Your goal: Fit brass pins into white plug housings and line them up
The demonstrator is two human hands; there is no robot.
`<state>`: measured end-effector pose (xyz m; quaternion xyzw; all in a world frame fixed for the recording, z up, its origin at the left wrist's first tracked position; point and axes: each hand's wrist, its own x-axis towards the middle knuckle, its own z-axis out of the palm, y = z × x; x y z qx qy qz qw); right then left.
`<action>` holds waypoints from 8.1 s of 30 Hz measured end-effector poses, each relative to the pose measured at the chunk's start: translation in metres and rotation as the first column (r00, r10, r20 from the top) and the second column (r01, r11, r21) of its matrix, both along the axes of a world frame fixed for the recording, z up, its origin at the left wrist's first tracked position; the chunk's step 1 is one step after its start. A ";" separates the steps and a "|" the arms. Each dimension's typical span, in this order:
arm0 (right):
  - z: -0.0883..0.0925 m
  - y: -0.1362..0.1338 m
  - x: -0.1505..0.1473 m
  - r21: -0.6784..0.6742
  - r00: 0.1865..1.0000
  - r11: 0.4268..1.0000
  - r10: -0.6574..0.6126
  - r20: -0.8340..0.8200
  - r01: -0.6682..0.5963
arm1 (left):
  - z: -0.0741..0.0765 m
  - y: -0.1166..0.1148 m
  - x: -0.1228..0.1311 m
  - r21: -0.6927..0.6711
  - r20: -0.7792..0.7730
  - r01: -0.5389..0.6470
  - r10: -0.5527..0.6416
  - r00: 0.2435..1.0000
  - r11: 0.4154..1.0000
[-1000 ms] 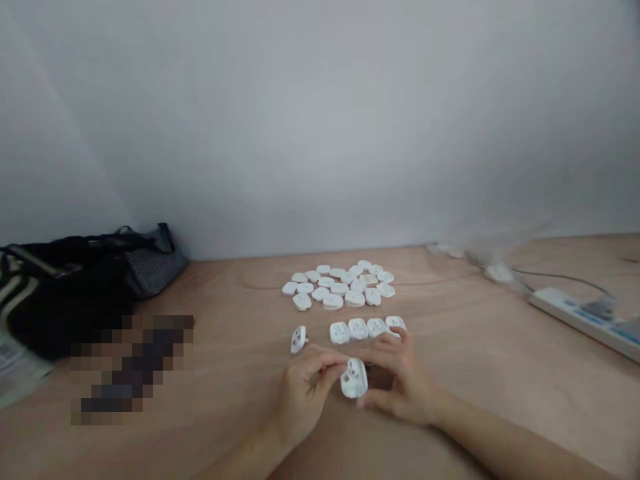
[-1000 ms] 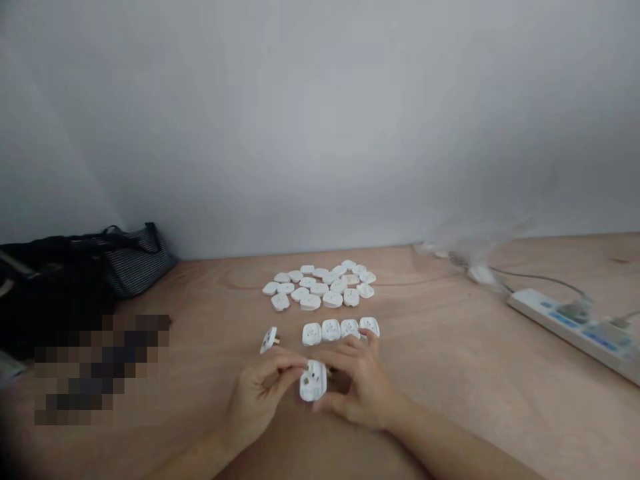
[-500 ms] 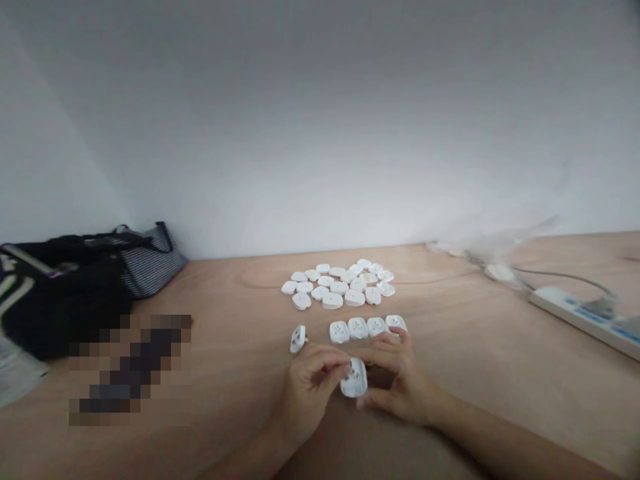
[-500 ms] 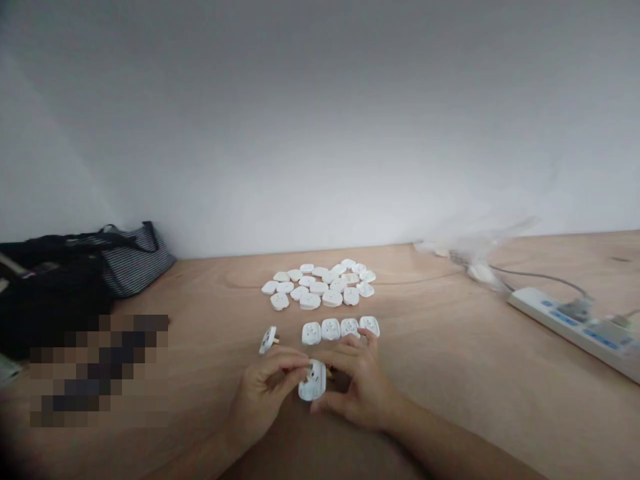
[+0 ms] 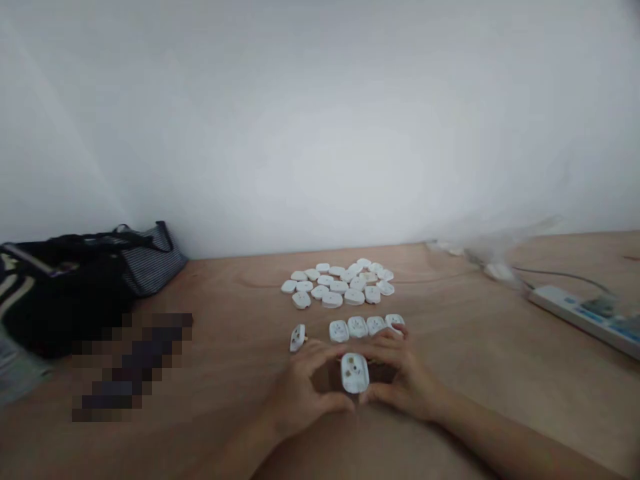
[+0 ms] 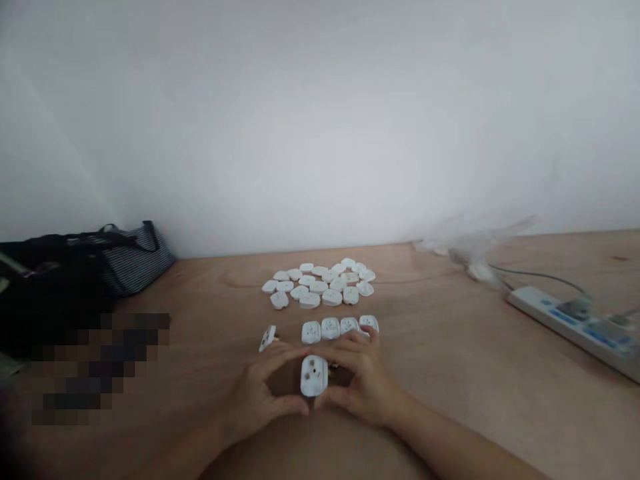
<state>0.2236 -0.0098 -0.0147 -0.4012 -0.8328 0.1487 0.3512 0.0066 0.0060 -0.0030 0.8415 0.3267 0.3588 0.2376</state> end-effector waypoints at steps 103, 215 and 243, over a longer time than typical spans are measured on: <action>0.026 0.050 -0.035 -0.124 0.978 0.970 -0.207 0.034 0.210 | 0.000 0.060 -0.069 -0.224 -0.104 -0.103 0.082 0.991 0.969; 0.008 -0.006 -0.003 -0.033 0.998 0.999 -0.005 0.060 0.007 | -0.002 0.001 -0.002 0.504 -0.178 0.223 -0.153 0.972 0.834; 0.000 0.003 0.014 0.043 0.994 0.993 -0.108 0.024 0.107 | -0.006 0.008 0.004 0.070 -0.172 -0.124 0.135 0.976 0.990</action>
